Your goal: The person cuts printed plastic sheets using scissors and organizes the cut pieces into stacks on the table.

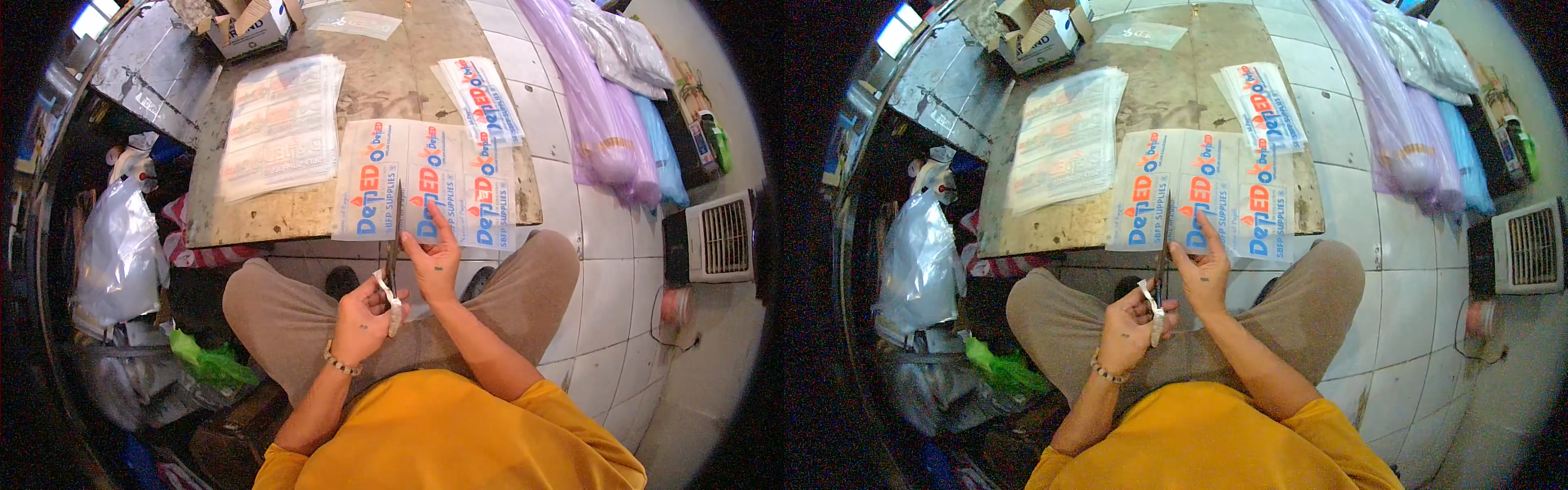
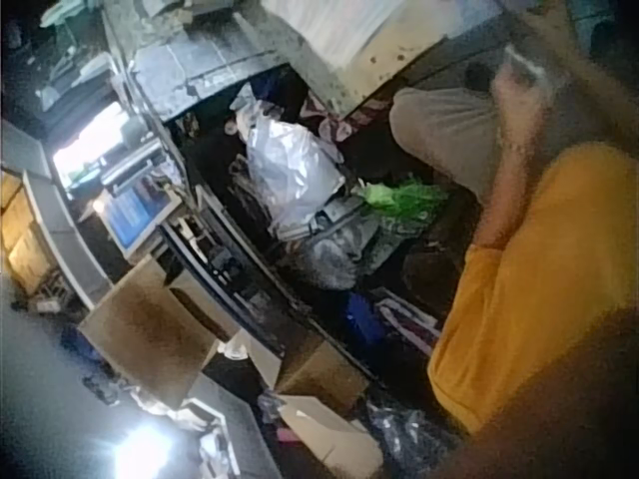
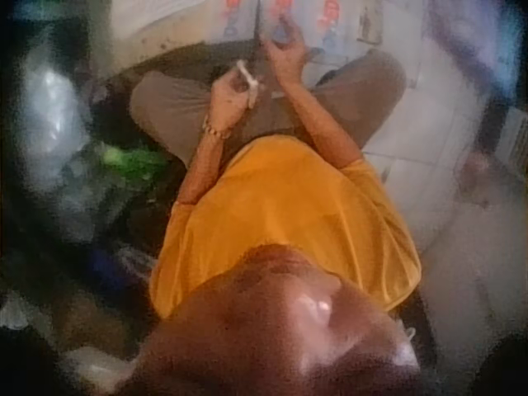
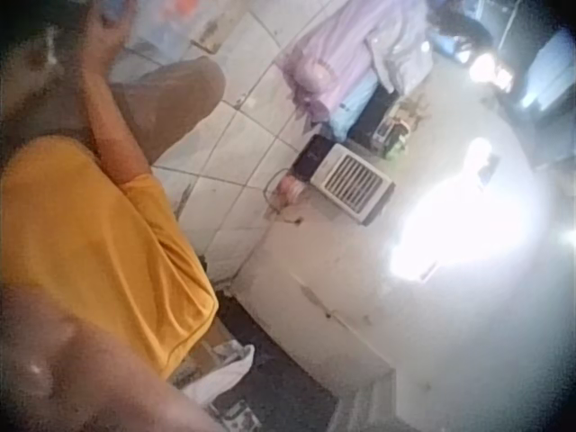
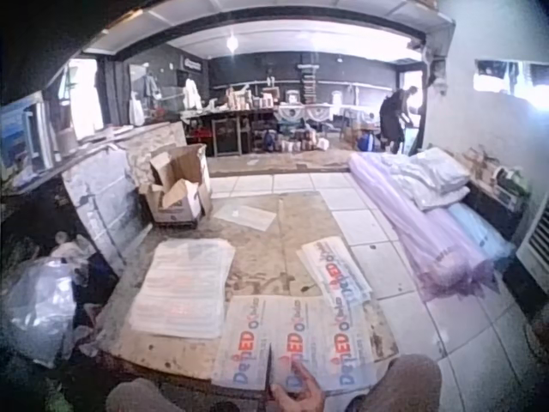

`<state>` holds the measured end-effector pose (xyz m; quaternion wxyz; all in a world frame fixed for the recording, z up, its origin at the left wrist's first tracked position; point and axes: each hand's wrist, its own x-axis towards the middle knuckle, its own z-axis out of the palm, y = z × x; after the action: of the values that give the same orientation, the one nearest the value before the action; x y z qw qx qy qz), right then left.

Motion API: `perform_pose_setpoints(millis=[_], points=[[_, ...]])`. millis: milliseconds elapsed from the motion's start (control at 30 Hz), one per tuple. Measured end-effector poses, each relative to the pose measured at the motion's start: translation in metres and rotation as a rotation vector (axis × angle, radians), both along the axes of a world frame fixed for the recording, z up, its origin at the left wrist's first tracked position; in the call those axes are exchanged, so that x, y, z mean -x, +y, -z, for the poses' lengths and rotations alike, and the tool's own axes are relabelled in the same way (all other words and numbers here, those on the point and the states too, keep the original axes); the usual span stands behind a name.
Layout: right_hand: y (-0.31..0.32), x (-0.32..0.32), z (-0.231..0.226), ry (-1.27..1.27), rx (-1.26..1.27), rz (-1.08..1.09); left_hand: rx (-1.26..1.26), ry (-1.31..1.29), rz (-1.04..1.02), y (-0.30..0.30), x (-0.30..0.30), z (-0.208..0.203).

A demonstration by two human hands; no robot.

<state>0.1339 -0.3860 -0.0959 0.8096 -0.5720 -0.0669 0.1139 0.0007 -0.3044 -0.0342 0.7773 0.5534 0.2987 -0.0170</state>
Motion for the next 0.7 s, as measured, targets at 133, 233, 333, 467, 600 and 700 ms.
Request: perform_pose_setpoints(millis=[133,233,333,467,600,700], points=[[-0.003,0.001,0.003,-0.006,-0.014,-0.019,-0.038,0.001,0.004,0.001,-0.003,0.002],[-0.008,0.004,0.008,-0.078,0.060,-0.073,-0.021,-0.017,-0.013,0.005,-0.012,-0.001],[-0.010,0.005,0.009,-0.050,0.027,-0.116,-0.005,-0.038,-0.008,0.011,-0.020,0.001],[-0.010,0.004,0.008,-0.068,0.003,-0.094,-0.008,-0.043,-0.008,0.011,-0.021,0.002],[-0.013,0.003,0.013,-0.111,0.044,-0.096,-0.015,-0.039,-0.014,0.010,-0.024,0.006],[-0.013,0.003,0.009,-0.135,0.041,-0.093,-0.035,-0.042,-0.005,0.012,-0.028,0.008]])
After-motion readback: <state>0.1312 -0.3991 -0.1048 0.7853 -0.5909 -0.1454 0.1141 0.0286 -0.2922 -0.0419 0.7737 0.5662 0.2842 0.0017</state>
